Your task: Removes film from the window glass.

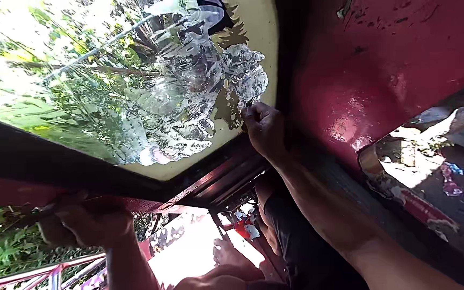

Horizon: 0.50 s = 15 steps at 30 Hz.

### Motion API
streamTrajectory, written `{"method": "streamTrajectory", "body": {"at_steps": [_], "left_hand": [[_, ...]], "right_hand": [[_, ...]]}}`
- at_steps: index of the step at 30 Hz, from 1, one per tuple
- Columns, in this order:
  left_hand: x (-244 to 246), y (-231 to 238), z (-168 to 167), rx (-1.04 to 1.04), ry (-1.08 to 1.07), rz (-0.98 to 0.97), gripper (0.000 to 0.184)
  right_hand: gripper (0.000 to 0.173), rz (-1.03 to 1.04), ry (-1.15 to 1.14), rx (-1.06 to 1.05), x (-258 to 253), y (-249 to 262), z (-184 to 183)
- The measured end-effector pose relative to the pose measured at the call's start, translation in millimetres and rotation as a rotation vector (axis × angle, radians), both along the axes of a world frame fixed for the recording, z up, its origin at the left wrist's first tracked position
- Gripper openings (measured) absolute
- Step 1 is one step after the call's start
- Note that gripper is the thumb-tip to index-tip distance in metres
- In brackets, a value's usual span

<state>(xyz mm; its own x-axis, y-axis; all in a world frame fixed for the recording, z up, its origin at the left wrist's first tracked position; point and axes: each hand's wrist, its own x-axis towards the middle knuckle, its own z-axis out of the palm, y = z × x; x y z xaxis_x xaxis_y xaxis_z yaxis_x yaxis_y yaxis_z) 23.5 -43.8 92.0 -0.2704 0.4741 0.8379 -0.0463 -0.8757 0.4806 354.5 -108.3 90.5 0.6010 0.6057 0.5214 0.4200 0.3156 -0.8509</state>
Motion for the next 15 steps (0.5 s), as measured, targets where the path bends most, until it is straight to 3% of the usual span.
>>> {"method": "streamTrajectory", "body": {"at_steps": [5,15], "left_hand": [[8,-2,5,0.074,0.032,-0.044,0.021],[3,0,2,0.026,0.015,-0.02,0.02]], "right_hand": [[0.015,0.034,0.059,0.212,0,8,-20],[0.015,0.072,0.124,0.108,7,-36,-62]]}}
